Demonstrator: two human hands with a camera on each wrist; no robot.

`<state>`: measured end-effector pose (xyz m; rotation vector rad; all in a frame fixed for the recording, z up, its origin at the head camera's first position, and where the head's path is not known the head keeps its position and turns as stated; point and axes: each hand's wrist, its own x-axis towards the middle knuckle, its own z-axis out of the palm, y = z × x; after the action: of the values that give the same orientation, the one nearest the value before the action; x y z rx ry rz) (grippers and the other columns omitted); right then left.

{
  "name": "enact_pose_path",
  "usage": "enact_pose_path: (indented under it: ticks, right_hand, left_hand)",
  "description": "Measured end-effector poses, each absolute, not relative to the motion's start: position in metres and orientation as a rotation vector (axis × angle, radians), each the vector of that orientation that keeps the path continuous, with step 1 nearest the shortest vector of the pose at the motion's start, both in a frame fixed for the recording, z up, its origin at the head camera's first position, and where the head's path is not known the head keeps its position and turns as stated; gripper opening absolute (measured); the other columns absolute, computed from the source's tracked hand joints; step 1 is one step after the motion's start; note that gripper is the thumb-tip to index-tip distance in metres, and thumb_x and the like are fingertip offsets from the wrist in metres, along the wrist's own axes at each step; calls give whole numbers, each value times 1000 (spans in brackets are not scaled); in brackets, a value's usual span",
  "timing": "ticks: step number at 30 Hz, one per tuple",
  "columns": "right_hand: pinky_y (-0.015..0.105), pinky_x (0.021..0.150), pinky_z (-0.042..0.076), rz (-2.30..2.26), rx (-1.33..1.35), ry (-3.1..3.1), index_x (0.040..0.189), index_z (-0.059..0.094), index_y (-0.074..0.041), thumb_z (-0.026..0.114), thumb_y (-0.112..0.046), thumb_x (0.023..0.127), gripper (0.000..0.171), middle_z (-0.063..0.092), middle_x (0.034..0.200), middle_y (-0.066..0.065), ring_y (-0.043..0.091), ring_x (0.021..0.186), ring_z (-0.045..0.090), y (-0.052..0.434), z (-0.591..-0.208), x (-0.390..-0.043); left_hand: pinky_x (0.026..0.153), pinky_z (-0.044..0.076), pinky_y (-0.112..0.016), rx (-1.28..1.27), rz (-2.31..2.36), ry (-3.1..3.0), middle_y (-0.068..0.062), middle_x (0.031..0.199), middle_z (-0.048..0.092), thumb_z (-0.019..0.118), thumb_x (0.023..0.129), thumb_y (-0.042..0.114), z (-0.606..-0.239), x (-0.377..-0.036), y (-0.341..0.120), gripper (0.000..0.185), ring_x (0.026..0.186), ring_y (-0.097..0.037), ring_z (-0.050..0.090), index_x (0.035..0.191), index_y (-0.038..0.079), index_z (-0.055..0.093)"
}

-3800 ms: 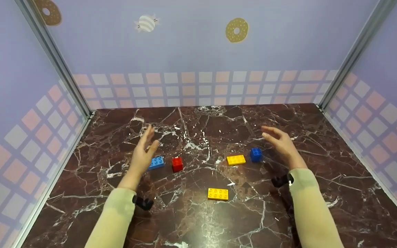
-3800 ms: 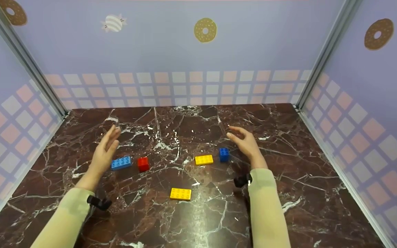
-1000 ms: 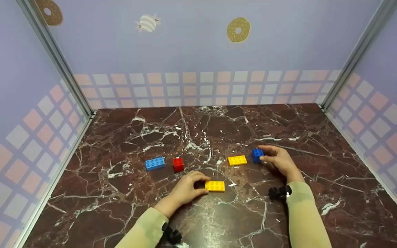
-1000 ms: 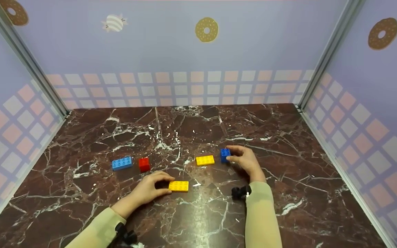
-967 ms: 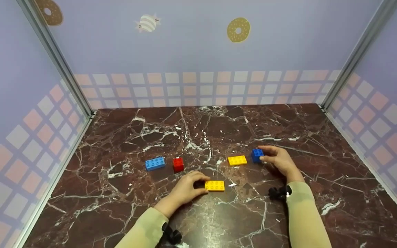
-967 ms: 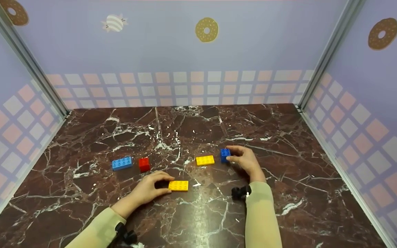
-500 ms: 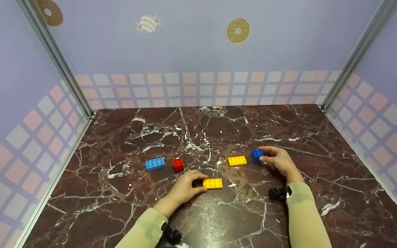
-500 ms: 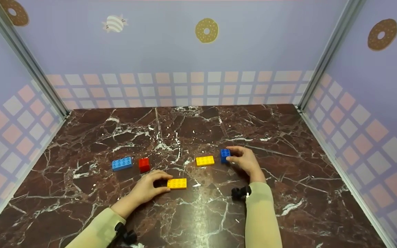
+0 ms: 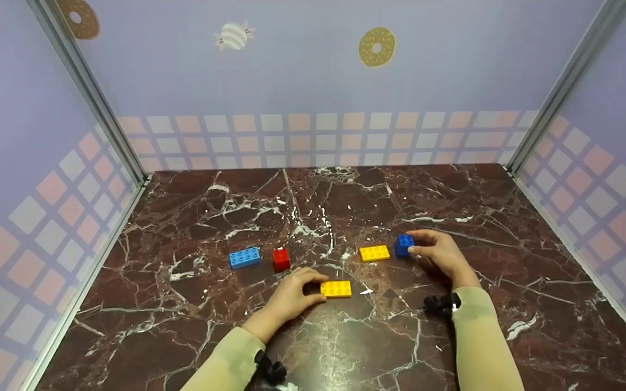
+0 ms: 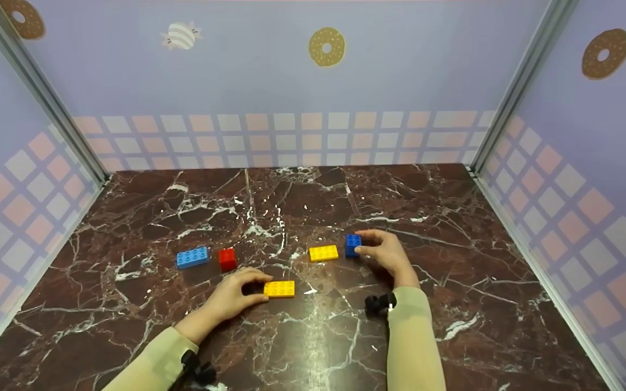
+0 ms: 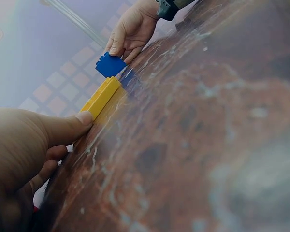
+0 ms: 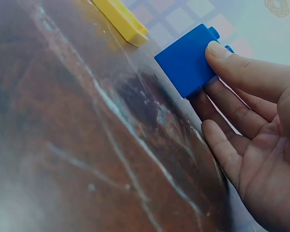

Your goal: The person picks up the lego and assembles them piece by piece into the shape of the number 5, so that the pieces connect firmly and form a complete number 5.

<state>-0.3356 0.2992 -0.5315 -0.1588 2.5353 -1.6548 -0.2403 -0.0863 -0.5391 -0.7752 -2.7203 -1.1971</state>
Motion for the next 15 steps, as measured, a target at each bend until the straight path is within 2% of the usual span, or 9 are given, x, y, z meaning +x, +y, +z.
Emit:
enact_pose_path:
  ticks: [4,11,15]
  right_hand:
    - [17,81,54,-1646,-197,2540,136,64,2,79,-13,90,51,67,134,21,4,99,65,297,-528,-335]
    - [16,80,56,-1688,-273,2493,135,61,9,76,-6,91,49,70,128,21,6,97,65,288,-519,-332]
    - [16,81,56,-1675,-278,2499,134,63,7,78,-7,90,48,70,128,22,6,98,66,282,-520,-332]
  left_hand:
    - [109,50,-46,-778,-1195,-2718,-5,120,73,83,85,19,-539,-240,-87,38,117,-26,64,120,9,74]
    - [108,50,-46,-787,-1196,-2706,-6,119,73,83,85,19,-538,-240,-87,38,116,-26,64,120,8,74]
    - [108,51,-46,-787,-1197,-2702,-6,119,73,83,85,19,-539,-239,-87,37,116,-26,65,120,8,74]
